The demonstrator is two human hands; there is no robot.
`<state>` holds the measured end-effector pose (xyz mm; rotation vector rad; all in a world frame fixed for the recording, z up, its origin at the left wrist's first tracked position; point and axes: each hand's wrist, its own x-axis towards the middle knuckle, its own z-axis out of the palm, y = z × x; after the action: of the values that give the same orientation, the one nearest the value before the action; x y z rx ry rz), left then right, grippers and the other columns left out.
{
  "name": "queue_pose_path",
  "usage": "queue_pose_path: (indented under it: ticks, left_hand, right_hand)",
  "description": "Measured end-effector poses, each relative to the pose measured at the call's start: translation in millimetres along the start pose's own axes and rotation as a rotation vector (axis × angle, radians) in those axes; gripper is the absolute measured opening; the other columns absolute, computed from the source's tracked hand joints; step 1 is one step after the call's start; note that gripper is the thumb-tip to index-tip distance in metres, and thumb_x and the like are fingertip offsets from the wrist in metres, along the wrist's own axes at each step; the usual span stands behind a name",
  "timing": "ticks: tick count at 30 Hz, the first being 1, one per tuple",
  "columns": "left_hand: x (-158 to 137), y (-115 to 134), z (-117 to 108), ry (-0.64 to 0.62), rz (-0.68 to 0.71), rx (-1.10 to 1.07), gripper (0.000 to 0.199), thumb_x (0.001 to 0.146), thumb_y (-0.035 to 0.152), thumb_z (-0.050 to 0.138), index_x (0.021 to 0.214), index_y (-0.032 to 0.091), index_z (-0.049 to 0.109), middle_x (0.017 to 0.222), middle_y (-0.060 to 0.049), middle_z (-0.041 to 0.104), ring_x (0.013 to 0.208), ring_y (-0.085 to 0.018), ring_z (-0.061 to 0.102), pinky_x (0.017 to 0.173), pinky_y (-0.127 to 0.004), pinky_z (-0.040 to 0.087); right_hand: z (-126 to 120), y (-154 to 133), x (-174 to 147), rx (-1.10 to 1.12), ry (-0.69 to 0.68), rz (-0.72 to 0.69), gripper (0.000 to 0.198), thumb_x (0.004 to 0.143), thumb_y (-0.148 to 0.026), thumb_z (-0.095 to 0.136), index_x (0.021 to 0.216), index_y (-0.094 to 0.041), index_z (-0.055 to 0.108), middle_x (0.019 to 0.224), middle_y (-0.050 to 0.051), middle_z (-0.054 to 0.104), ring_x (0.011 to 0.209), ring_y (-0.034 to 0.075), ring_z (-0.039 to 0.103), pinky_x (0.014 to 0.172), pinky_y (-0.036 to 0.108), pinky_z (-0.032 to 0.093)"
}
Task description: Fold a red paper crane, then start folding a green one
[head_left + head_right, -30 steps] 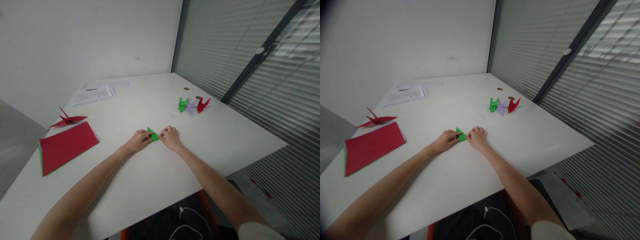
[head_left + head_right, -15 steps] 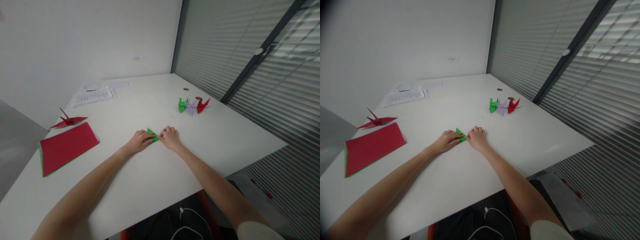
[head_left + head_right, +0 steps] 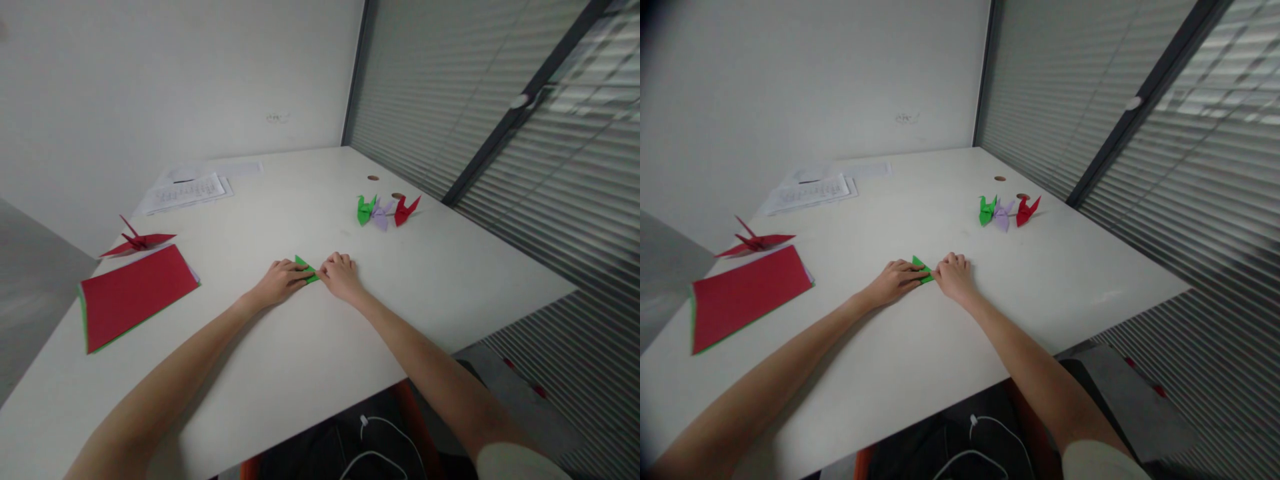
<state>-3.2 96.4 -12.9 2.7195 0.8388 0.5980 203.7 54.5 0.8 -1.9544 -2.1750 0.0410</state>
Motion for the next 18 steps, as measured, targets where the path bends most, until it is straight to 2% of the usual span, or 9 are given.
queue_pose_path:
  ticks: [6, 12, 18]
  left_hand:
    - [-1.9, 3.1, -1.3, -0.011, -0.003, 0.045, 0.03, 0.096, 0.038, 0.052, 0.121, 0.035, 0.067, 0.122, -0.006, 0.064, 0.11, -0.024, 0.055, 0.094, -0.041, 0.038]
    - [-1.8, 3.2, -1.0, -0.007, 0.015, 0.069, 0.032, 0.097, 0.04, 0.049, 0.125, 0.036, 0.064, 0.122, -0.007, 0.064, 0.109, -0.025, 0.055, 0.093, -0.042, 0.039]
    - [0.1, -1.3, 2.5, 0.042, 0.087, 0.067, 0.035, 0.098, 0.039, 0.046, 0.122, 0.025, 0.067, 0.125, -0.011, 0.064, 0.105, -0.025, 0.059, 0.089, -0.04, 0.046]
  right_hand:
    - [2.1, 1.3, 0.3, 0.028, 0.049, -0.01, 0.026, 0.09, -0.043, 0.058, 0.082, -0.023, 0.072, 0.111, 0.011, 0.059, 0.106, 0.029, 0.046, 0.085, 0.041, 0.035]
    - [7.7, 4.5, 0.5, 0.127, 0.099, 0.011, 0.037, 0.088, -0.056, 0.056, 0.079, -0.023, 0.072, 0.113, 0.01, 0.056, 0.109, 0.029, 0.042, 0.091, 0.043, 0.034]
    - [8.1, 1.4, 4.1, 0.139, 0.064, 0.043, 0.04, 0.089, -0.057, 0.054, 0.078, -0.023, 0.073, 0.113, 0.01, 0.056, 0.111, 0.029, 0.042, 0.092, 0.044, 0.034]
